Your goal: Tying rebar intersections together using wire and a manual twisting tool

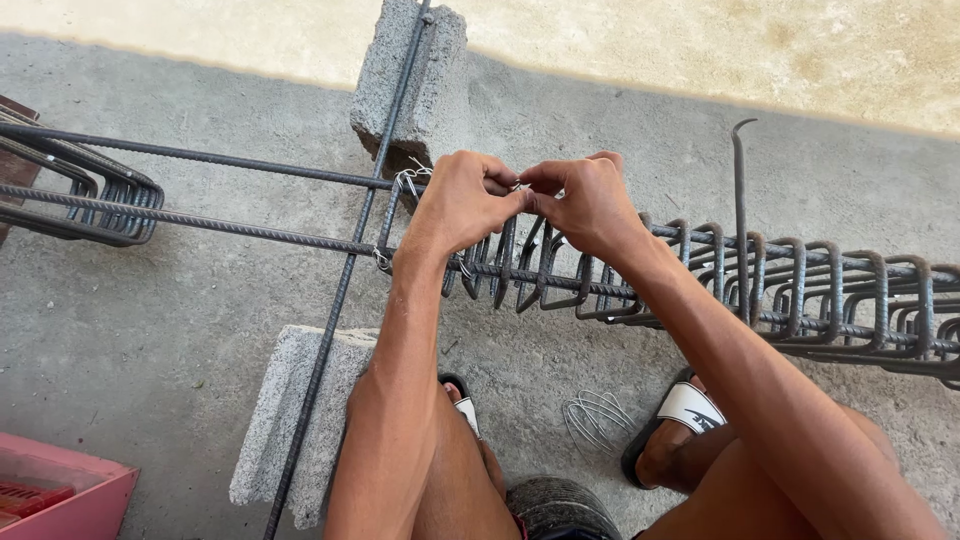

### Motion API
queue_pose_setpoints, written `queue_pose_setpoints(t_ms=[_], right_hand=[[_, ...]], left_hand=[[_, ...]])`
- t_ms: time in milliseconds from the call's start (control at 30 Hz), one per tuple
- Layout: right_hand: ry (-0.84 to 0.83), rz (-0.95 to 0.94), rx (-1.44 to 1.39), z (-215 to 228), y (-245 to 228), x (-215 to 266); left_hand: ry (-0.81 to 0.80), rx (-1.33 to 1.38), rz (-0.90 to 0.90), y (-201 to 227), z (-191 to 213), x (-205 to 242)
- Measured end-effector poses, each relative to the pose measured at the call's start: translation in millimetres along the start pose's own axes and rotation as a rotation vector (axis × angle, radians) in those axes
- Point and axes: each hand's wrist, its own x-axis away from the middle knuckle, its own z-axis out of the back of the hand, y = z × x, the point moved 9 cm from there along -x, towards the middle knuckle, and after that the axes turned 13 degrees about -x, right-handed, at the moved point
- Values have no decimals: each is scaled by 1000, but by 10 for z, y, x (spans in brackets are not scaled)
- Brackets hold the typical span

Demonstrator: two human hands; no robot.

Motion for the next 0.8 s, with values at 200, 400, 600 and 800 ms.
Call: queue_pose_setpoints(t_ms=[200, 400, 600, 800], right_hand=[[23, -6, -10, -16, -51, -31], [-1, -17, -132, -74, -126, -57], [40, 26, -56, -132, -113, -41], [94, 104, -88, -168, -68, -22]], left_hand=[[-50, 49, -9, 22, -14, 25], [-8, 105, -28, 38, 68, 25], [36, 133, 83, -276, 25, -128], [81, -9, 195, -490, -47, -253]])
